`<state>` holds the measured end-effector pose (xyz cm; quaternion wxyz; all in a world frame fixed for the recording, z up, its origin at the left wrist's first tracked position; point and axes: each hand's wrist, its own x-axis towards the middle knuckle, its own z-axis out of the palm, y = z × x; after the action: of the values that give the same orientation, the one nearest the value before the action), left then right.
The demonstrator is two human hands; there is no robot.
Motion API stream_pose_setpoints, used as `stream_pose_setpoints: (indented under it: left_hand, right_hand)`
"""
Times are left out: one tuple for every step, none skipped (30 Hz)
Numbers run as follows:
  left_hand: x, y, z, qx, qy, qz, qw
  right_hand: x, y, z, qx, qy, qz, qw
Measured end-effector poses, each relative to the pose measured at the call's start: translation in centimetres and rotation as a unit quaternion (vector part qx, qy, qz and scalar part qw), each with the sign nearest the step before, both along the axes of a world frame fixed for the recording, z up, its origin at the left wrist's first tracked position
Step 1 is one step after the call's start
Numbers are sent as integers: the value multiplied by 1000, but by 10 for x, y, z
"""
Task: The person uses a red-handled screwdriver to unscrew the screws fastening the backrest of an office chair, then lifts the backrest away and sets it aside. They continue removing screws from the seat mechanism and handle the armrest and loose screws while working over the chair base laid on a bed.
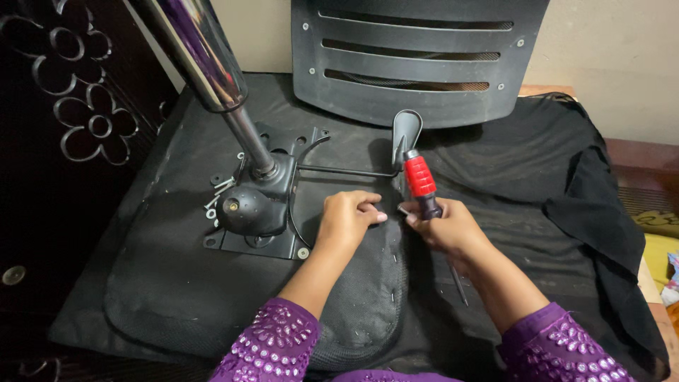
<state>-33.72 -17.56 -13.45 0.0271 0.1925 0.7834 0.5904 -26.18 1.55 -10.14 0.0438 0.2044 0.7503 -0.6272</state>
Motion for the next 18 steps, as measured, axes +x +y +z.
stream_pose_setpoints:
  left_hand:
    - [0,0,2,-8,-8,2,1000]
    - [1,0,3,-16,-17,5,1000]
    - [1,0,5,-17,-11,7,1000]
    - [3,0,6,-19,-5,9,1000]
    - [4,0,8,-20,0,11,1000]
    - [6,1,9,-12,3,13,1000]
    - [8,1,10,-5,6,16,1000]
    - [9,2,10,2,9,19,1000]
    - [10,3,11,-5,16,24,1000]
    - [10,3,11,-13,23,29,999]
    - [9,4,10,-20,30,34,999]
    - [8,4,9,-20,28,37,999]
    - [7,3,8,-19,26,41,999]
    - [5,2,7,-19,24,44,999]
    - [5,1,5,-6,16,52,999]
    - [4,0,3,7,7,59,998]
    - [4,-2,0,19,-1,67,998]
    - [5,-4,-2,18,5,66,998]
  right_hand:
    - [-1,2,-2,-5,1,-5,1000]
    - [-3,4,-3,-18,0,-12,1000]
    - [-4,5,-3,-31,0,-19,999]
    - [-5,6,-3,-44,0,-26,999]
    - [-5,6,-3,-43,-1,-27,999]
    - [-5,6,-2,-43,-1,-28,999]
    - [-5,5,-1,-43,-1,-29,999]
    - [-5,3,1,-39,6,-29,999]
    - [-4,1,4,-36,12,-29,999]
    - [-4,-1,6,-32,18,-30,999]
    - [-3,-4,9,-36,23,-23,999]
    - [-3,-6,12,-40,28,-16,999]
    - [-3,-9,15,-45,32,-10,998]
    - [-3,-12,18,-32,31,-16,999]
    - [-4,-15,20,-19,29,-21,999]
    - [-4,-18,22,-7,27,-27,999]
    - [-4,-20,23,10,52,-9,999]
    - [-4,-23,24,28,77,8,997]
